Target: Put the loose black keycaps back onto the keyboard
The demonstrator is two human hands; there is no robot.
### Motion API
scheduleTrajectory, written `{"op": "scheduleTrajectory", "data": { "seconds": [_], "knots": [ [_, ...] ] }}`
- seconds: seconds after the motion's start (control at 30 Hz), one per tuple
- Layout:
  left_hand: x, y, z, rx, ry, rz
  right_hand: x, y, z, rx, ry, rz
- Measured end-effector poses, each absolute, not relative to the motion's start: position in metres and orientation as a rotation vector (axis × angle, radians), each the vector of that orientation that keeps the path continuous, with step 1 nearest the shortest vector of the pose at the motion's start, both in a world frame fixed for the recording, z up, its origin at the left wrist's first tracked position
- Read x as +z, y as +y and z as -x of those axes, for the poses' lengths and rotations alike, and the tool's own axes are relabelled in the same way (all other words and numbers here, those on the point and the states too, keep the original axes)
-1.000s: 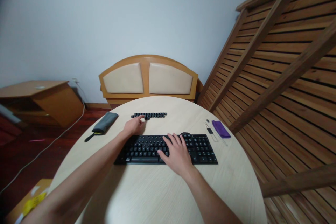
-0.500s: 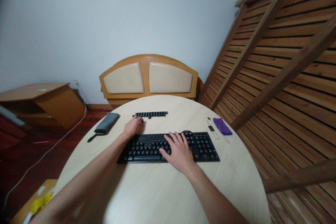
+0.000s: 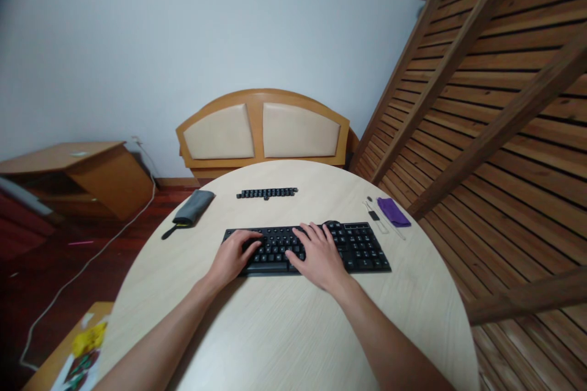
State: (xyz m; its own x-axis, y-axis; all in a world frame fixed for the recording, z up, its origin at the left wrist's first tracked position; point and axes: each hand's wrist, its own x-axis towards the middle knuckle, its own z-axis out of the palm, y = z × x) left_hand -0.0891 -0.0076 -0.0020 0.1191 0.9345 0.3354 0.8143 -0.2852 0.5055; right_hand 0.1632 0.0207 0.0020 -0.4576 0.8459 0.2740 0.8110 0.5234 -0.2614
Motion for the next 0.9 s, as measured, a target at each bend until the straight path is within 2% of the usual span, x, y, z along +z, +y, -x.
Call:
{"op": "scheduleTrajectory", "data": {
  "seconds": [0.37,0.9],
  "knots": [
    [0.007,-0.009,0.093,0.823,1.646,-2.269,0.004,0.017,-0.164,0.125,-2.402,1.377],
    [-0.004,0.001,0.100,0.907,1.613,-2.072,0.001,0.019,-0.165,0.094,-2.402,1.329]
  ]
}}
